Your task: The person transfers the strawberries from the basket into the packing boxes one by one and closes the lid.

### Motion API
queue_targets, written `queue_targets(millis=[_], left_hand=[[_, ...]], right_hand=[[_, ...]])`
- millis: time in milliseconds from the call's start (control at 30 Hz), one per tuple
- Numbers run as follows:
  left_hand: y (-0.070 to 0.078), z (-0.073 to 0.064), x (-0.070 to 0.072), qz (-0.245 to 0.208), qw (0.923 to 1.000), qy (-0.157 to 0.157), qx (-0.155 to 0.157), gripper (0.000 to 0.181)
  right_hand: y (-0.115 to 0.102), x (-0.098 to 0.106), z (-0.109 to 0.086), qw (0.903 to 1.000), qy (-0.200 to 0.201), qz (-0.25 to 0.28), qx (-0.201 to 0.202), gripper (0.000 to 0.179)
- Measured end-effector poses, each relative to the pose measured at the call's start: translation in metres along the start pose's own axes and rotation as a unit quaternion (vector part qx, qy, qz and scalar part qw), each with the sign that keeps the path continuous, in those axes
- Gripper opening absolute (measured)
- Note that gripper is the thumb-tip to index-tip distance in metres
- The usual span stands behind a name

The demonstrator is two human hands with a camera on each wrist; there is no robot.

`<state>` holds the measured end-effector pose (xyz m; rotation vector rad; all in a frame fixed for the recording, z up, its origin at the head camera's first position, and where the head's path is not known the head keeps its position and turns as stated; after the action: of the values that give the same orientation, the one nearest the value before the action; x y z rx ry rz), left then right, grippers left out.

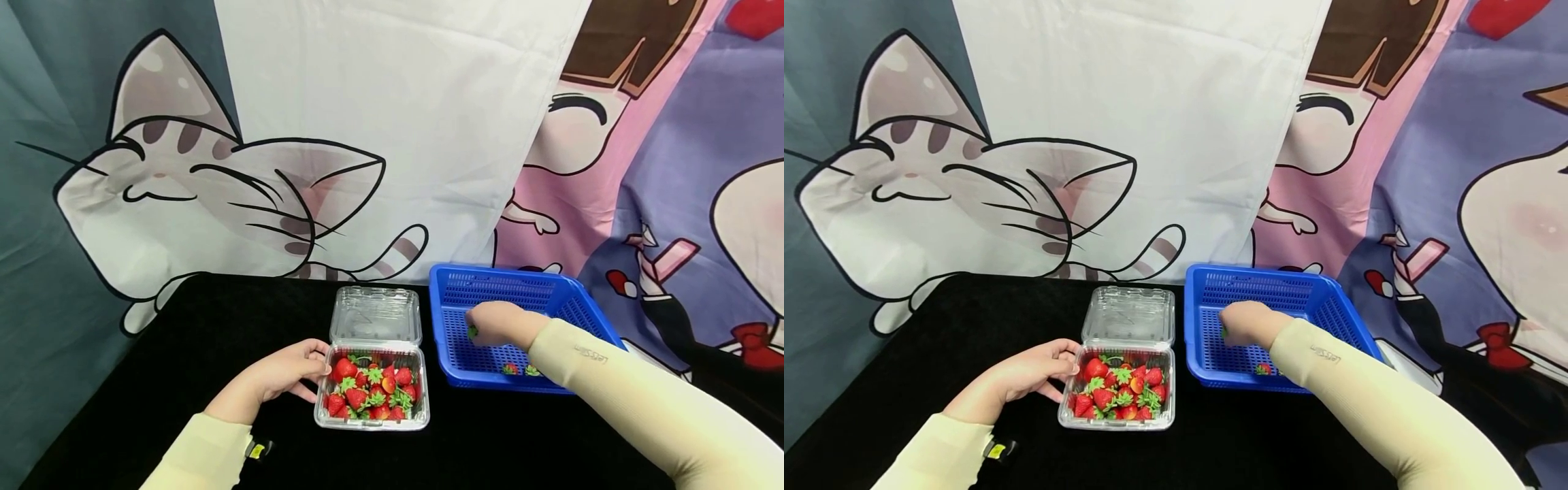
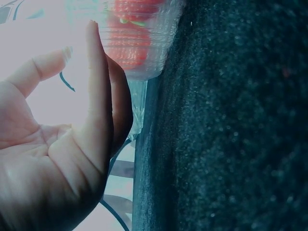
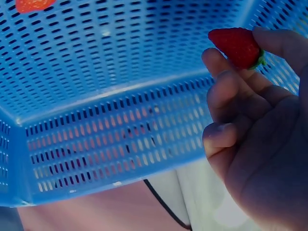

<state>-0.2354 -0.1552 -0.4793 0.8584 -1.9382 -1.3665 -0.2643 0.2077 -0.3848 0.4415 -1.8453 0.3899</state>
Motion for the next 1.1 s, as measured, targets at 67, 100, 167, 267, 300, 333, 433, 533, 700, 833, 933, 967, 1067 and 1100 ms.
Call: queue_targets(millis=[67,100,167,267,300,333,433,533,700,833,933,967,1067,1100], left_hand=[[0.0,0.0,0.0,0.001,1.0,0.0,-0.001,0.049],[0.0,0.0,0.0,0.001,1.0,0.0,0.0,0.049],[0.001,0.0,0.0,0.0,1.0,0.0,0.001,0.049],[0.001,0.0,0.0,0.0,1.0,0.002,0.001,0.049],[0.001,0.0,0.0,0.0,1.0,0.002,0.001,0.049],[0.001,0.0,0.0,0.0,1.0,0.002,0.001,0.049],[0.001,0.0,0.0,0.002,1.0,0.003,0.002,0.048],[0.001,-0.001,0.001,0.003,1.0,0.004,0.004,0.048],[0.001,-0.002,0.001,0.002,1.0,0.007,0.003,0.047],[0.001,-0.002,0.001,-0.001,1.0,0.004,0.001,0.047],[0.001,-0.003,0.0,-0.002,1.0,0.004,0.001,0.047],[0.001,-0.003,0.0,-0.002,1.0,0.004,0.0,0.047],[0.001,-0.002,-0.001,-0.002,1.0,0.003,0.0,0.047],[0.001,-0.001,-0.001,-0.002,1.0,0.002,-0.001,0.047]], right_hand=[[-0.002,0.006,-0.006,0.9996,0.015,0.022,0.012,0.019],[-0.003,0.01,-0.008,0.9991,0.026,0.028,0.018,0.017],[-0.007,0.017,-0.014,0.9977,0.051,0.035,0.027,0.013],[-0.014,0.029,-0.022,0.9949,0.088,0.045,0.023,0.006],[-0.016,0.033,-0.026,0.9936,0.099,0.051,0.016,0.006],[-0.018,0.036,-0.029,0.992,0.112,0.058,0.008,0.007],[-0.026,0.044,-0.04,0.985,0.153,0.08,-0.008,0.014],[-0.039,0.046,-0.05,0.9761,0.192,0.101,-0.012,0.02],[-0.065,0.035,-0.061,0.9642,0.232,0.128,-0.002,0.023],[-0.09,0.021,-0.065,0.9563,0.261,0.131,0.017,0.024],[-0.111,0.008,-0.065,0.9541,0.266,0.132,0.04,0.027],[-0.118,0.003,-0.064,0.9544,0.262,0.133,0.049,0.028],[-0.136,-0.014,-0.059,0.9562,0.245,0.141,0.074,0.03],[-0.141,-0.019,-0.057,0.9566,0.241,0.142,0.08,0.03]])
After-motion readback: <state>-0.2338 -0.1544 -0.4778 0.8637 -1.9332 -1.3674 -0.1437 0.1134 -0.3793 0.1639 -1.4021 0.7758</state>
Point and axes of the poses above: each hand's wrist, its own z-axis towards the middle knuckle, its own x-axis out of the back of the hand, y = z × x, the point moved 4 cm from there along z, towards the middle knuckle, and after that the axes turned 5 degrees about z, right-handed, at the moved point
